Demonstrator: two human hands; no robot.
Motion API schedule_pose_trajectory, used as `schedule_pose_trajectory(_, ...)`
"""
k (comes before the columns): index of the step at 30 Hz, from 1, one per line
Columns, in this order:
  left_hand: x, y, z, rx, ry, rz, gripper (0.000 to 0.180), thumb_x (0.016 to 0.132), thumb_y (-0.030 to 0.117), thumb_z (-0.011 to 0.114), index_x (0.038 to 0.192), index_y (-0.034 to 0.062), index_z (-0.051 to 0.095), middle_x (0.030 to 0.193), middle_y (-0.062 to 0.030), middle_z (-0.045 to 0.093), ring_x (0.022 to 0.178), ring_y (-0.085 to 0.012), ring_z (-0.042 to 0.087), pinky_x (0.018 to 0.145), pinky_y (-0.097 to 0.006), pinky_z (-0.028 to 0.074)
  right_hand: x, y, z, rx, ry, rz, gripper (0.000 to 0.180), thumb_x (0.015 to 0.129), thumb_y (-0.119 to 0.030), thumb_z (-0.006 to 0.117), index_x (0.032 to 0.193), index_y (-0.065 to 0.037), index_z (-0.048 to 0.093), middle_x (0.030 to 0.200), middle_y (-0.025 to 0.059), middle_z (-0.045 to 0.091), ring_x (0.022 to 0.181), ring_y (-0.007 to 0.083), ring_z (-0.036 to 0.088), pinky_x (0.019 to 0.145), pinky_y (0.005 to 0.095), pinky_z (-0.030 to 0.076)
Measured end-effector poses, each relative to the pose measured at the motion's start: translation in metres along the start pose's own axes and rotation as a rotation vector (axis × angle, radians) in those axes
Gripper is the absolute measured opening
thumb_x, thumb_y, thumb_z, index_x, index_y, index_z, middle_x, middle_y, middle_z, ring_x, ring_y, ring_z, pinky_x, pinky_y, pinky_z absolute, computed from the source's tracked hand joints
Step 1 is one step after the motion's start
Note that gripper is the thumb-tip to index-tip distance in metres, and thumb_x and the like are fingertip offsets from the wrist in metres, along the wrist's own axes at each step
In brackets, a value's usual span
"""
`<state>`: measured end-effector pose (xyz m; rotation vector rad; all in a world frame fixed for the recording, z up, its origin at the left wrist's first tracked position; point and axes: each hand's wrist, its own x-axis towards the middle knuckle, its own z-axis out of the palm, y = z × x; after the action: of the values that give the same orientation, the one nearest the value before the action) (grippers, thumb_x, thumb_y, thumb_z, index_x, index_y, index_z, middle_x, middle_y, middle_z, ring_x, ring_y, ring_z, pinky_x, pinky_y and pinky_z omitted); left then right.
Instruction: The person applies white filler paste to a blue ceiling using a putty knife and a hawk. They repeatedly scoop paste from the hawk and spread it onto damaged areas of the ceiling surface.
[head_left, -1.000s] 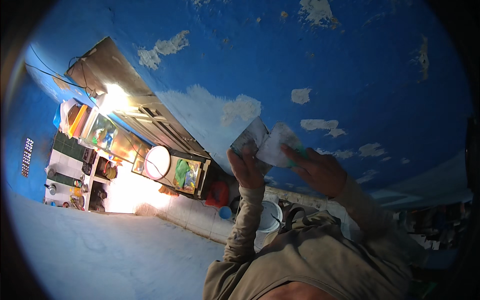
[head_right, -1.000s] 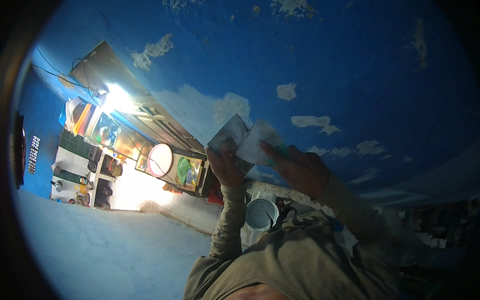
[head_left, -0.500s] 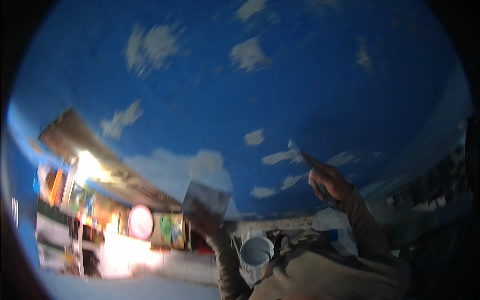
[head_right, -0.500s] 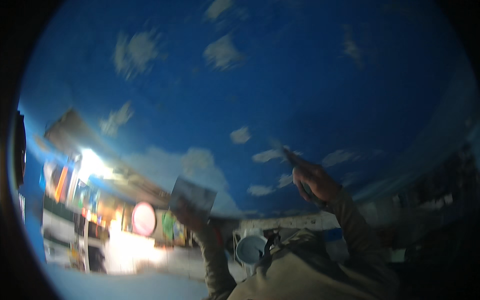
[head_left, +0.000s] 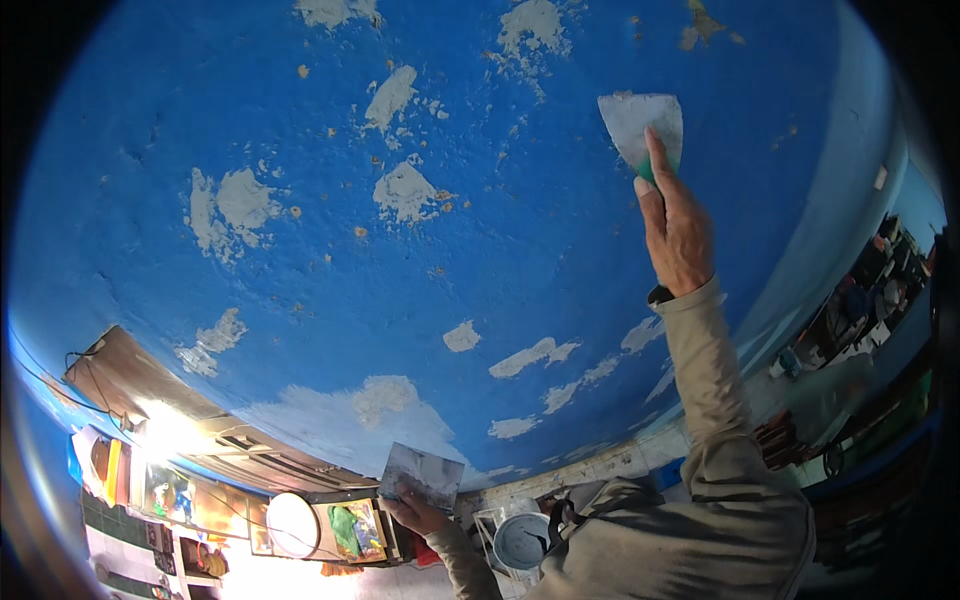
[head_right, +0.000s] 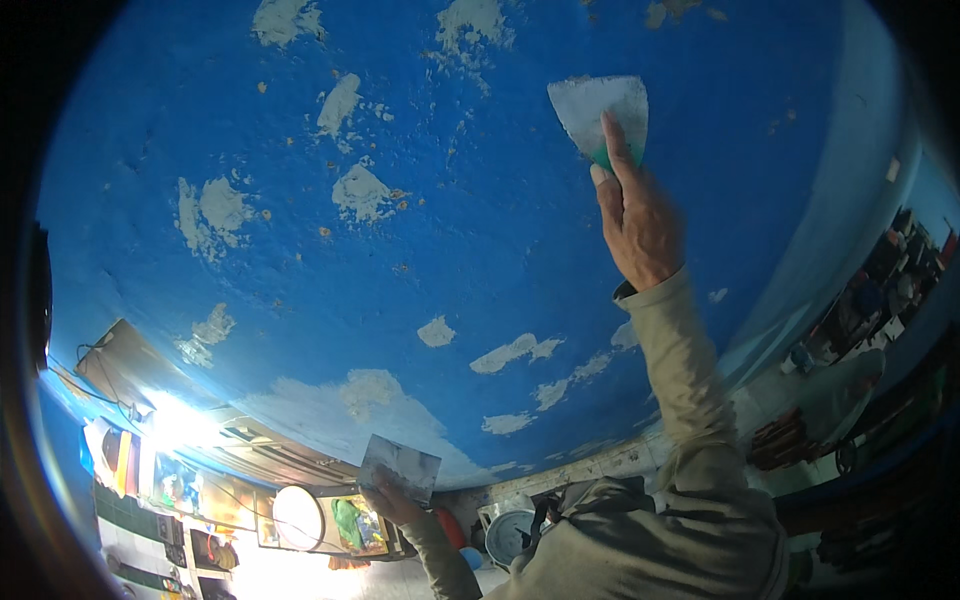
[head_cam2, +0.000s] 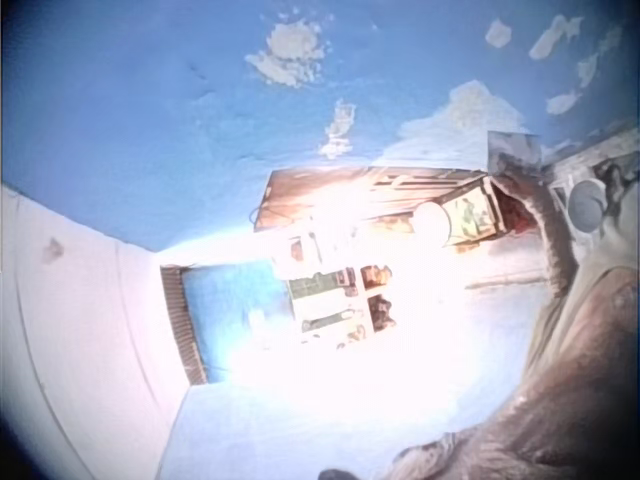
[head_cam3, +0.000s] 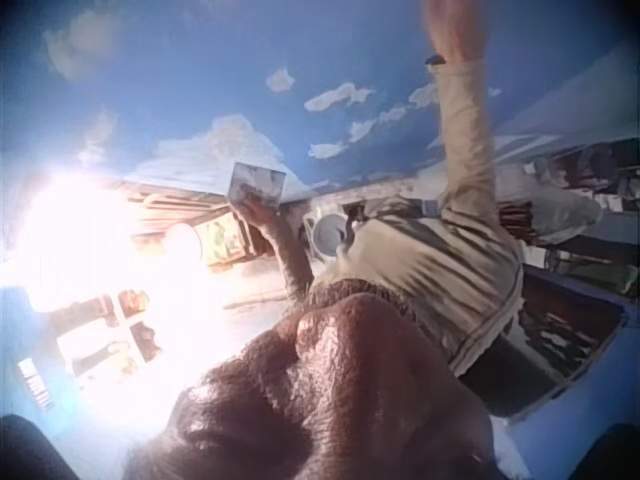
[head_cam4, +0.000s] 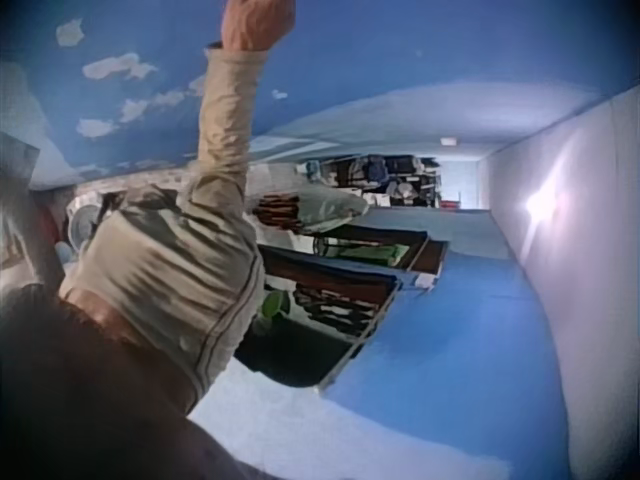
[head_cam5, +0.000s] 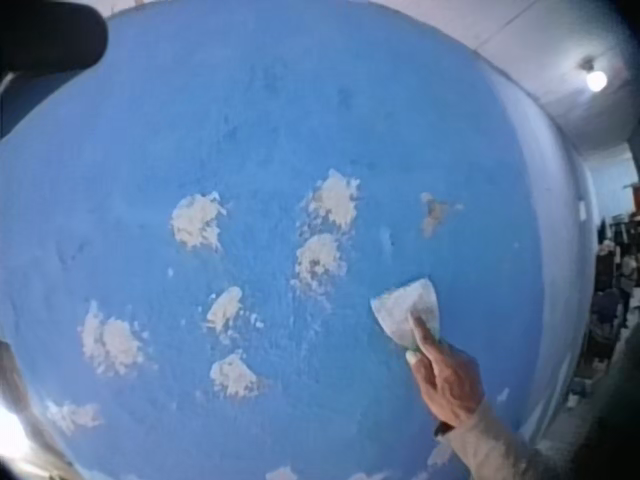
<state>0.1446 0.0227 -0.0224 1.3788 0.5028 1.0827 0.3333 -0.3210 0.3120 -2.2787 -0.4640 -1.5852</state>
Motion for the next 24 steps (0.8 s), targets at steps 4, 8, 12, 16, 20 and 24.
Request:
schedule_pose_trajectory(4, -0.004, -0.044, -0.022, -0.008, 0.018, 0.058, 0.045, 0.096, 0.024, 0.049, 0.126, -0.0083, 0.039, 0.114, -0.0184, 0.054, 0.101, -0.0237, 0.056, 0.083, -0.036, 0.049, 0.010, 0.011, -0.006, -0.061, -0.068, -0.060, 0.054, 0.093, -0.018, 0.051, 0.143, -0.026, 0.032, 0.088, 0.0123, 0.063, 0.073, 0.0271, 0.065, 0.062, 0.0372, 0.055)
schedule_pose_trajectory(8, -0.007, -0.056, -0.045, 0.194, -0.019, -0.026, 0.051, 0.095, 0.028, 0.052, 0.127, -0.0084, 0.037, 0.113, -0.0180, 0.055, 0.098, -0.0236, 0.057, 0.080, -0.035, 0.050, 0.020, 0.026, -0.013, -0.152, -0.130, -0.165, 0.058, 0.091, -0.017, 0.055, 0.143, -0.028, 0.032, 0.083, 0.0114, 0.061, 0.067, 0.0272, 0.063, 0.058, 0.0387, 0.053)
schedule_pose_trajectory(12, -0.011, -0.058, -0.045, 0.247, -0.012, -0.055, 0.045, 0.095, 0.029, 0.049, 0.119, -0.0088, 0.044, 0.112, -0.0200, 0.055, 0.098, -0.0254, 0.056, 0.081, -0.037, 0.048, 0.017, 0.042, -0.017, -0.170, -0.168, -0.227, 0.063, 0.088, -0.013, 0.058, 0.143, -0.029, 0.032, 0.084, 0.0114, 0.060, 0.065, 0.0266, 0.062, 0.057, 0.0386, 0.052)
schedule_pose_trajectory(16, -0.007, -0.062, -0.055, 0.331, -0.060, -0.036, 0.042, 0.096, 0.029, 0.049, 0.113, -0.0087, 0.047, 0.111, -0.0211, 0.056, 0.099, -0.0263, 0.055, 0.083, -0.039, 0.047, -0.001, 0.052, -0.014, -0.156, -0.219, -0.175, 0.066, 0.087, -0.010, 0.060, 0.143, -0.030, 0.032, 0.085, 0.0116, 0.061, 0.066, 0.0258, 0.062, 0.055, 0.0382, 0.052)
schedule_pose_trajectory(20, -0.009, -0.079, -0.077, 0.303, 0.013, -0.129, 0.049, 0.095, 0.032, 0.051, 0.120, -0.0091, 0.045, 0.115, -0.0222, 0.054, 0.102, -0.0275, 0.055, 0.086, -0.039, 0.046, -0.011, 0.062, 0.003, -0.106, -0.176, -0.177, 0.065, 0.087, -0.010, 0.060, 0.144, -0.027, 0.032, 0.086, 0.0119, 0.061, 0.067, 0.0261, 0.063, 0.053, 0.0384, 0.051)
schedule_pose_trajectory(24, -0.014, -0.062, -0.067, 0.229, 0.099, -0.126, 0.045, 0.094, 0.031, 0.055, 0.118, -0.0053, 0.044, 0.106, -0.0176, 0.055, 0.090, -0.0217, 0.056, 0.074, -0.033, 0.049, -0.029, 0.078, 0.009, -0.111, -0.123, -0.192, 0.063, 0.088, -0.010, 0.058, 0.144, -0.022, 0.032, 0.088, 0.0130, 0.061, 0.070, 0.0277, 0.063, 0.056, 0.0381, 0.053)
